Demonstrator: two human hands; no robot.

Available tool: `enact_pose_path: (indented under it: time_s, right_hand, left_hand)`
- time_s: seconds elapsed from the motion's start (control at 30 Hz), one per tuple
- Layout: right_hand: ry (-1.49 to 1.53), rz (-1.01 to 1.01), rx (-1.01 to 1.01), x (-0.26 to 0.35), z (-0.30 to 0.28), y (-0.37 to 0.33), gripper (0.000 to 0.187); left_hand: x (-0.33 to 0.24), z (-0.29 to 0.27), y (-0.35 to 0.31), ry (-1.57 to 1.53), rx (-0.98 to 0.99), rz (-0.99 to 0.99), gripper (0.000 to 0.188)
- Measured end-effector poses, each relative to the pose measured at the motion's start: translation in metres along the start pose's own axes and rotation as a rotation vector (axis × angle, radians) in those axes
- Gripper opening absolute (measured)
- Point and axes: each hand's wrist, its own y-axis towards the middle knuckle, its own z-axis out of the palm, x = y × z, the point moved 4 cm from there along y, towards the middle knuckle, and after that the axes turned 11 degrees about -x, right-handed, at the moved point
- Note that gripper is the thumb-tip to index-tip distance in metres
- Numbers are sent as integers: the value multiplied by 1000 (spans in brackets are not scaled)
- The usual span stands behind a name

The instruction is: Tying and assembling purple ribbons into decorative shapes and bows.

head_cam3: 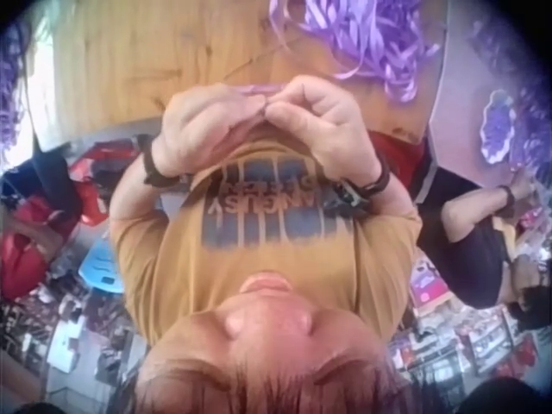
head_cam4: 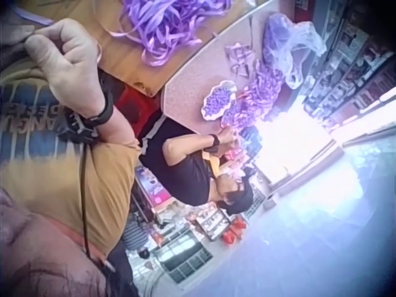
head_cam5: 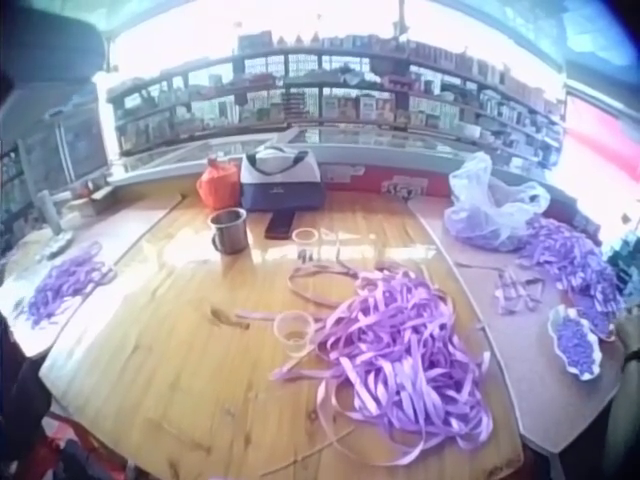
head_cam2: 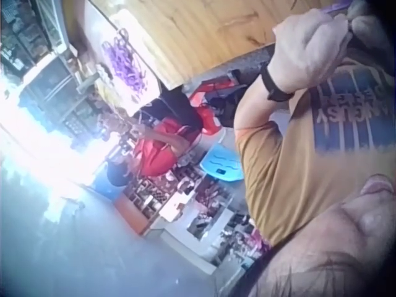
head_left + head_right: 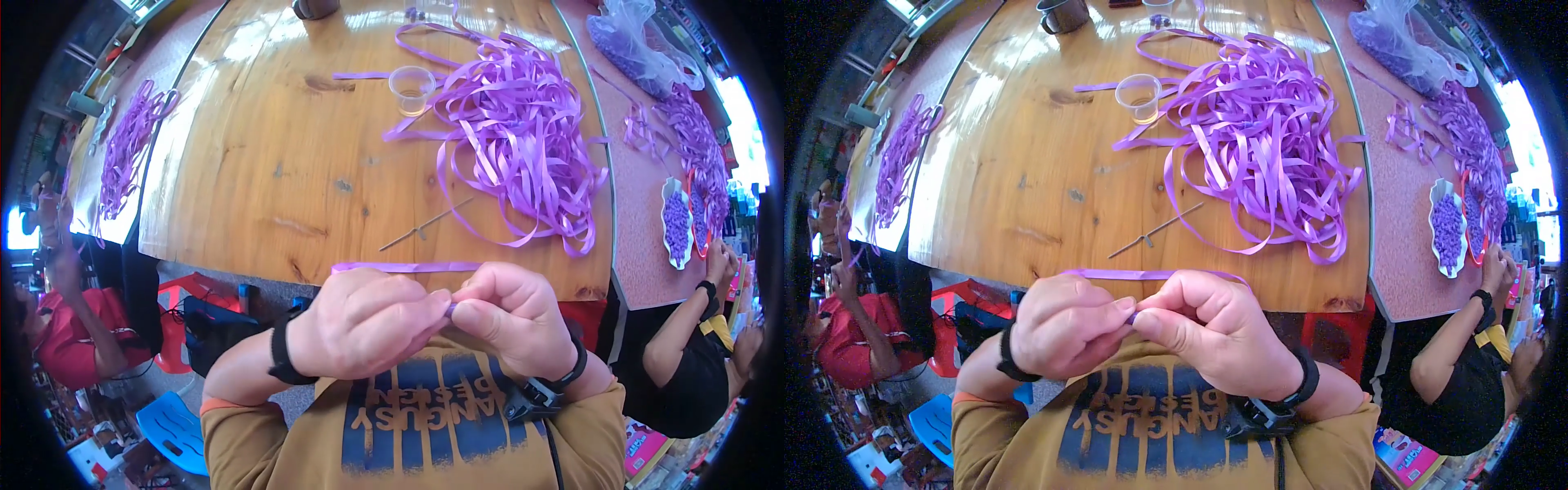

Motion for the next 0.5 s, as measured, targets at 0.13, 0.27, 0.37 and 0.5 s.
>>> enact_pose_path:
  time_s: [0.13, 0.27, 0.37, 0.5]
  right_hand:
    - [51, 36, -8, -5, 3, 3, 8]
    - [105, 12, -24, -2, 3, 5, 8]
    - [94, 17, -5, 0, 4, 8, 9]
    - [54, 129, 58, 0, 6, 13, 15]
  left_hand:
    - [-4, 4, -13, 291, -69, 156, 26]
    - [-2, 3, -15, 336, -76, 173, 24]
    - [5, 5, -8, 198, -101, 43, 21]
    - [15, -12, -2, -17, -100, -206, 14]
